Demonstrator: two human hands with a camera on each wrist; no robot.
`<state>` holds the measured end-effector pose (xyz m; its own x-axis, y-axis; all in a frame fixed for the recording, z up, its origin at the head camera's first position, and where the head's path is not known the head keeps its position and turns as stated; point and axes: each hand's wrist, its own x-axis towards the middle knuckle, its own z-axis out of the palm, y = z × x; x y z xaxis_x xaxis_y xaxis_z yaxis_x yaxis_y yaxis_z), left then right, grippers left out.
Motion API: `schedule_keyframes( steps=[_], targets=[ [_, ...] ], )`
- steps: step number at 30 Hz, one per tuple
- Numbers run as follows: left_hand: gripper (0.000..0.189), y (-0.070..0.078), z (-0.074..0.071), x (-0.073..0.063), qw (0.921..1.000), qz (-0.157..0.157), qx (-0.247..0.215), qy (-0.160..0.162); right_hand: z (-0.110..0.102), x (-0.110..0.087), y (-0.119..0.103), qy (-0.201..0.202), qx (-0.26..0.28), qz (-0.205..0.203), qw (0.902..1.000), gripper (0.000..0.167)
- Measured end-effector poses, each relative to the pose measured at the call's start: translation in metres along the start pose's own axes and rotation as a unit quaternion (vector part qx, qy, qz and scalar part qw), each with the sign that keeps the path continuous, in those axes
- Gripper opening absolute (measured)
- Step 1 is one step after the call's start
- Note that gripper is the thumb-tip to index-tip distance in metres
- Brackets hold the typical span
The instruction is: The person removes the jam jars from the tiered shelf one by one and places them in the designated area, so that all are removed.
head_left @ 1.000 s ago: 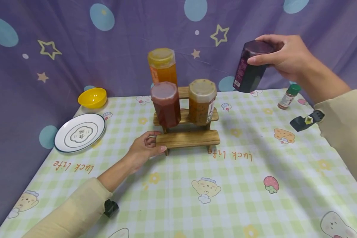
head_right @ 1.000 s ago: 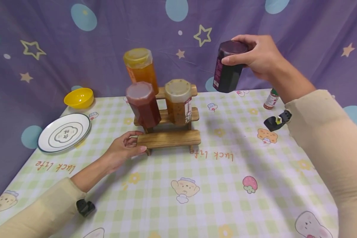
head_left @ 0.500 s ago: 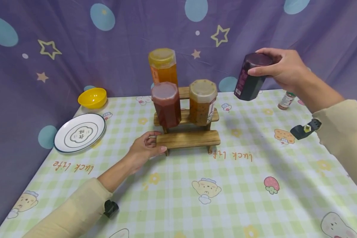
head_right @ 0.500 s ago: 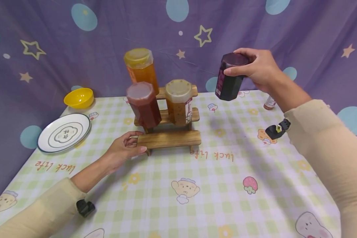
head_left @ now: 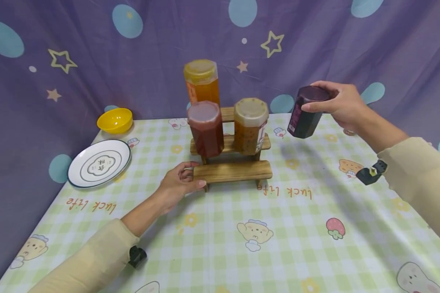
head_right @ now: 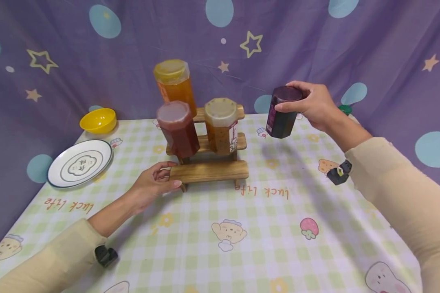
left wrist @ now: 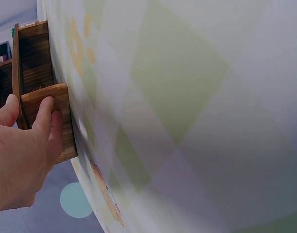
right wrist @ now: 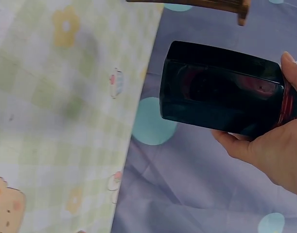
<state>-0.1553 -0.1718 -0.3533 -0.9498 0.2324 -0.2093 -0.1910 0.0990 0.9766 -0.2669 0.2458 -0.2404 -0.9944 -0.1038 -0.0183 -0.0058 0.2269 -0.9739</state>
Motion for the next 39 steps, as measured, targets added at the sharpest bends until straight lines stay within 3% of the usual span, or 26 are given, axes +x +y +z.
schedule_keyframes(
  steps=[7, 15, 28, 39],
  targets=[
    [0.061, 0.0, 0.0, -0.001, 1.0, 0.002, -0.002, -0.002, 0.005, 0.0, 0.017, 0.003, 0.012, -0.007, 0.9999, 0.062],
    [0.061, 0.001, 0.001, -0.001, 1.0, -0.004, -0.003, 0.0, 0.01, 0.001, 0.033, 0.016, -0.037, -0.026, 0.9989, 0.057],
    [0.061, 0.001, 0.0, -0.001, 0.9999, 0.006, -0.007, -0.005, 0.016, 0.002, 0.046, 0.003, 0.012, -0.035, 0.9993, 0.056],
    [0.061, 0.001, 0.0, -0.002, 1.0, 0.003, 0.004, -0.001, 0.022, -0.001, 0.058, 0.003, -0.059, -0.025, 0.998, 0.063]
  ],
)
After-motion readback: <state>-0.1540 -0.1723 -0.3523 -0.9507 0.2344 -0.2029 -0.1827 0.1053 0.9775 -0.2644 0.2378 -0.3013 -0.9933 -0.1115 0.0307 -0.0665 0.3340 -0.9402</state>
